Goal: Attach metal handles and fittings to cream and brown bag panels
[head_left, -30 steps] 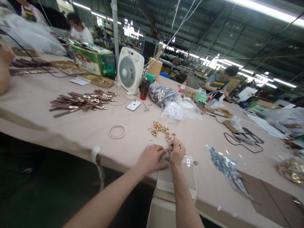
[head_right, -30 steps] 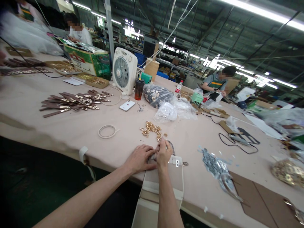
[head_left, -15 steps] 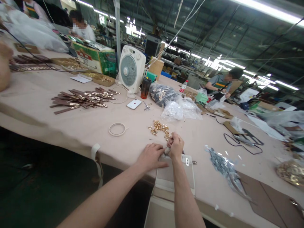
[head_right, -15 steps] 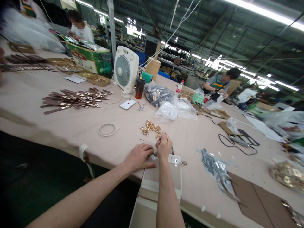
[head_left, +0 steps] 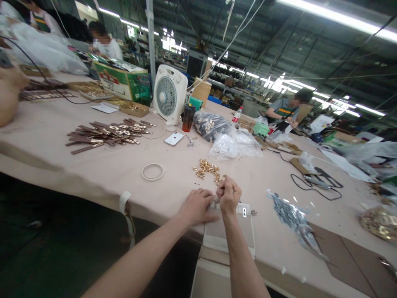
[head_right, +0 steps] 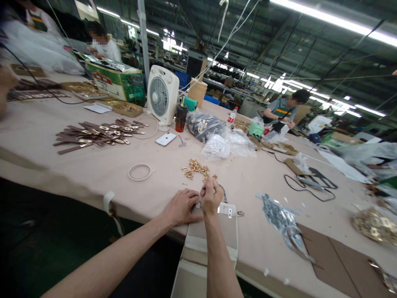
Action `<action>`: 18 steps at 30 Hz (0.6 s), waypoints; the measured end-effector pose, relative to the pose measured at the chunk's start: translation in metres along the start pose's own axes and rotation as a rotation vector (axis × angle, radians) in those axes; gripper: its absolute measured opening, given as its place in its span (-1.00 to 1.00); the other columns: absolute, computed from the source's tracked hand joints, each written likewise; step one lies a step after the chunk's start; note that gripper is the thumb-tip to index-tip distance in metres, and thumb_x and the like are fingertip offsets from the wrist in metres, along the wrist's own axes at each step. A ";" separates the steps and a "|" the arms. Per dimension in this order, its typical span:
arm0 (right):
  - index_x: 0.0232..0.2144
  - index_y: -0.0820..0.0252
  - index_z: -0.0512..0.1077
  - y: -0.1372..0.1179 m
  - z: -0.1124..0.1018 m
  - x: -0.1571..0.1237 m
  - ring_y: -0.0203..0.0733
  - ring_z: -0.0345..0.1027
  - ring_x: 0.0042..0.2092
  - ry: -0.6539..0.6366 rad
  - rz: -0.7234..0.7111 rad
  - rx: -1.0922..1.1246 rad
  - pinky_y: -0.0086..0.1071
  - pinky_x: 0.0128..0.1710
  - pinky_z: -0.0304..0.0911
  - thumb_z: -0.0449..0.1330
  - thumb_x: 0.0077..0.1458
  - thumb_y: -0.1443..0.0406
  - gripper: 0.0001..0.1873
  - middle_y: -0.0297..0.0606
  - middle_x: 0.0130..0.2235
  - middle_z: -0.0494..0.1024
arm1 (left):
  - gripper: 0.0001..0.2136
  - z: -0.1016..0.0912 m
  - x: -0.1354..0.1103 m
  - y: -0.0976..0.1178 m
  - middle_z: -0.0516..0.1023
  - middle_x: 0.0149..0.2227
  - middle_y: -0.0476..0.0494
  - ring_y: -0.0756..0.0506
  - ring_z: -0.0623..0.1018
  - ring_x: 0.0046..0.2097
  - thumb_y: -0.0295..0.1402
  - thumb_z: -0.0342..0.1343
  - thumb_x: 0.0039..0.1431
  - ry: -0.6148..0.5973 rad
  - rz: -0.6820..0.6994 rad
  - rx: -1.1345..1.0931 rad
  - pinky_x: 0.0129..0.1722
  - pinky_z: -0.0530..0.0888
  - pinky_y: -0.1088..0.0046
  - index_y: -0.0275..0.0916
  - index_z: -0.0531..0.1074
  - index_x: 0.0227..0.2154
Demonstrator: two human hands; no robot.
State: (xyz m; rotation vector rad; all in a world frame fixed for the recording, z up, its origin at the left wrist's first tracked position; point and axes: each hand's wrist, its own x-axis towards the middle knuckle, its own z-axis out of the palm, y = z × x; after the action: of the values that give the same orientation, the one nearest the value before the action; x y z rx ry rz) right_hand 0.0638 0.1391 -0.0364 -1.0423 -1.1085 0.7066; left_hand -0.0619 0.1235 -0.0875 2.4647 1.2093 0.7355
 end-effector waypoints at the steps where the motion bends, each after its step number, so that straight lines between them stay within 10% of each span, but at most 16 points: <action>1: -0.58 0.10 0.22 -0.001 -0.001 0.000 -0.38 -0.03 -0.65 0.016 -0.014 0.053 -0.45 -0.64 -0.08 0.08 0.32 -0.04 -0.48 -0.52 -0.67 0.13 | -0.50 0.000 0.000 0.000 0.55 0.08 -0.09 -0.25 0.45 0.12 0.03 0.38 0.04 0.004 -0.004 -0.001 0.11 0.37 0.16 -0.07 0.50 0.00; 18: -0.63 0.10 0.20 0.005 -0.008 -0.005 -0.37 0.05 -0.61 0.026 -0.042 -0.006 -0.43 -0.58 0.03 0.17 0.27 0.00 -0.47 -0.48 -0.67 0.20 | -0.45 -0.002 0.000 0.002 0.55 0.09 -0.11 -0.25 0.45 0.13 0.05 0.36 0.04 -0.001 -0.029 -0.021 0.14 0.36 0.15 -0.05 0.49 0.06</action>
State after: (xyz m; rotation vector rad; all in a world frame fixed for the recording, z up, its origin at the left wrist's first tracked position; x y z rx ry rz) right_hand 0.0697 0.1345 -0.0432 -1.0281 -1.1081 0.6549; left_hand -0.0617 0.1223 -0.0851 2.4252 1.2289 0.7355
